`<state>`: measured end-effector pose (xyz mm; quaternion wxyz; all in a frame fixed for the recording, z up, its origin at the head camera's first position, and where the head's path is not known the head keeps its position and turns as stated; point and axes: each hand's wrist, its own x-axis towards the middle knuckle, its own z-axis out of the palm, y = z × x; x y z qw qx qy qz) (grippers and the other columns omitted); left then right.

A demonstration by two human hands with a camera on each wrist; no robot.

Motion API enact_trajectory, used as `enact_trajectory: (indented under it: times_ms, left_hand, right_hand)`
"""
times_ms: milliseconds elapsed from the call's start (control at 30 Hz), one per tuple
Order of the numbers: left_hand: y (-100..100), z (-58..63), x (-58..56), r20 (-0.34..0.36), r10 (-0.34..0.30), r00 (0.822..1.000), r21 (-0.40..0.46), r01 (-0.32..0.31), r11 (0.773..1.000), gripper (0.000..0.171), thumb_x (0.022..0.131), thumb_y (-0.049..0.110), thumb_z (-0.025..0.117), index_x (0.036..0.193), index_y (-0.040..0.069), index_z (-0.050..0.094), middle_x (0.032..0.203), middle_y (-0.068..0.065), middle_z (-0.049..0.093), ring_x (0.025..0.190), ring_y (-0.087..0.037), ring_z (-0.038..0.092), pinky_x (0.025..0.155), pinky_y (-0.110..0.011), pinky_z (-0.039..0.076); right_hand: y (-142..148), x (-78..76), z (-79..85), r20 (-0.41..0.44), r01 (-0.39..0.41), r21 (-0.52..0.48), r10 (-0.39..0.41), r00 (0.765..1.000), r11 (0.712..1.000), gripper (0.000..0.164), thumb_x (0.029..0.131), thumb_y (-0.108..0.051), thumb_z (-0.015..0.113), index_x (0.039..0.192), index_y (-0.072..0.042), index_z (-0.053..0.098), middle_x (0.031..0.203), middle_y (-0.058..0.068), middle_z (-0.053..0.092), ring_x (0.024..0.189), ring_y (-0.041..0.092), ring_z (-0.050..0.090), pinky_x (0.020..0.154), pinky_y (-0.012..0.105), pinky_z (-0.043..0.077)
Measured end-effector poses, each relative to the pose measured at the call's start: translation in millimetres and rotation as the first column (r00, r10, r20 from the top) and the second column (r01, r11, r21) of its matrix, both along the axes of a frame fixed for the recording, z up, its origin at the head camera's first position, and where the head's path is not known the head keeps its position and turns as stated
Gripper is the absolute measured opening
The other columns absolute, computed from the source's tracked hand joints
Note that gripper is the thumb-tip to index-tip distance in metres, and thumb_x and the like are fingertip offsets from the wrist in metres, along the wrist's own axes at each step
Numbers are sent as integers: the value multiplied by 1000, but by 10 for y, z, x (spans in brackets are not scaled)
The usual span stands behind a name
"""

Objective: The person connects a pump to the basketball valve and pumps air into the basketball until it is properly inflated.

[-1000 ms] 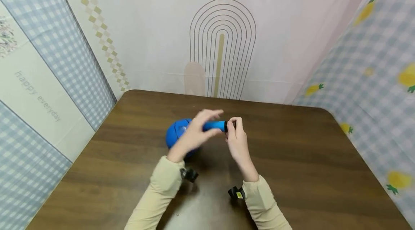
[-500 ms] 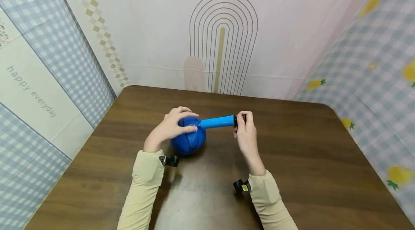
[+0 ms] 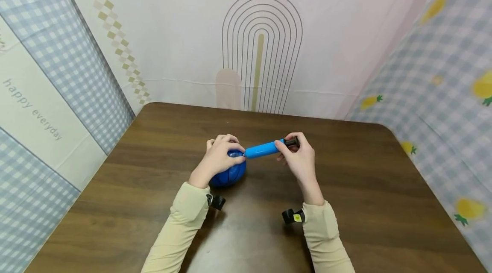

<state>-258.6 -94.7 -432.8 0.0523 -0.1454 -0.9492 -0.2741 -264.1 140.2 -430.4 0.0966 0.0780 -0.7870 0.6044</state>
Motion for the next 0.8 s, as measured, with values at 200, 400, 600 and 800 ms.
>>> enact_trajectory:
  times_ms: [200, 400, 600, 800]
  left_hand:
    - [-5, 23, 7, 14, 25, 1000, 29, -25, 999, 17, 84, 31, 74, 98, 22, 77, 121, -2, 62, 126, -28, 42, 100, -54, 22]
    - [13, 41, 3, 9, 2, 1000, 42, -2, 999, 17, 85, 30, 74, 99, 22, 77, 122, -1, 63, 127, -27, 42, 100, -54, 22]
    - [22, 54, 12, 12, -15, 1000, 46, 14, 999, 17, 85, 30, 73, 100, 22, 77, 122, 0, 64, 126, -27, 43, 98, -53, 22]
    - [30, 26, 12, 5, -31, 1000, 45, 30, 999, 18, 85, 31, 73, 100, 23, 77, 122, 1, 64, 124, -26, 44, 96, -52, 23]
  right_hand:
    - [9, -5, 25, 13, -5, -49, 6, 1000, 999, 34, 88, -21, 72, 110, -2, 54, 84, 26, 67, 56, 20, 69, 55, 37, 57]
    - [54, -16, 42, 14, 5, -129, -4, 1000, 992, 36, 86, -18, 74, 107, 3, 54, 76, 10, 66, 54, 17, 68, 55, 35, 57]
    - [90, -22, 58, 38, 14, -196, -6, 999, 980, 34, 85, -13, 74, 106, 4, 54, 71, -3, 65, 51, 11, 68, 55, 37, 58]
    - [139, -16, 89, 85, 19, -235, 1, 996, 972, 34, 85, -12, 75, 105, 4, 54, 71, -3, 66, 52, 13, 68, 57, 37, 58]
